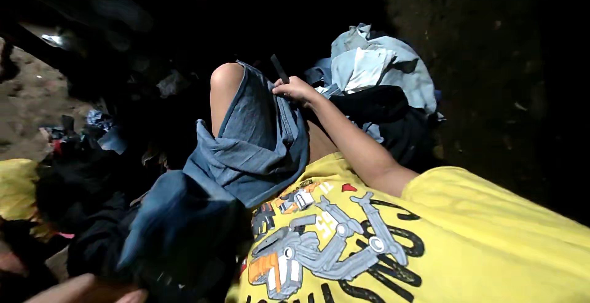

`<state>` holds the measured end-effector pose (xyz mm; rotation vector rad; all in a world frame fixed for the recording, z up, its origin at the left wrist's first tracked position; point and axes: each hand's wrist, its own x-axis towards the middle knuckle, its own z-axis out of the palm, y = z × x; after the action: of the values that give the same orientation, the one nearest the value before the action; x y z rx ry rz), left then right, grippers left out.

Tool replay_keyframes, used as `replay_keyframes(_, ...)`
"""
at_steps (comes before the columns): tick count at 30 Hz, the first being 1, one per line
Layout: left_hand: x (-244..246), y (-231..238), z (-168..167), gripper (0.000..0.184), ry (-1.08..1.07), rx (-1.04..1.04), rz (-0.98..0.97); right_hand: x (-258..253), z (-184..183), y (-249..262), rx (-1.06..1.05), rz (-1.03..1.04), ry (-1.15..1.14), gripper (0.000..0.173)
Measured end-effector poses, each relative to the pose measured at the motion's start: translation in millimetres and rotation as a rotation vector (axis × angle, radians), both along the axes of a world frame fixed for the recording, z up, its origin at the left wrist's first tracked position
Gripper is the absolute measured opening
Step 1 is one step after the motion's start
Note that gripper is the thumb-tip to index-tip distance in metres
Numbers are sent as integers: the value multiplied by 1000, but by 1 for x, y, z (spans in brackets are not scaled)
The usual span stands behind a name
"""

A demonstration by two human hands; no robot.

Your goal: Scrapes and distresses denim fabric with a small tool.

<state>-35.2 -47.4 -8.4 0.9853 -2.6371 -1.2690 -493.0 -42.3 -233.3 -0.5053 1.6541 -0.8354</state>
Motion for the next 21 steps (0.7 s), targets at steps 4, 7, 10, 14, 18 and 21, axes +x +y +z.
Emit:
replay_keyframes(4, -83, -72, -50, 36, 409, -197, 131, -7, 18, 4, -200, -276, -139, 16)
replay_keyframes(7, -227, -86, -66, 61, -43, -138, 381, -8, 37, 17, -290, -299, -124, 27)
replay_keyframes(10, -284, -105, -123, 66, -302, -139, 255, -2, 48, 31, -319, -254, -50, 33)
replay_keyframes(14, -282, -91, -149, 26, 45, -208, 236, -1, 46, 41, -343, -192, 89, 43)
replay_keyframes(18, -245, -50, -139, 24, 476, -23, 447, -4, 42, 29, -453, -100, 267, 27)
replay_keyframes(21, -221, -13, -135, 23, 334, 102, 581, 4, 42, 16, -450, 96, 604, 37)
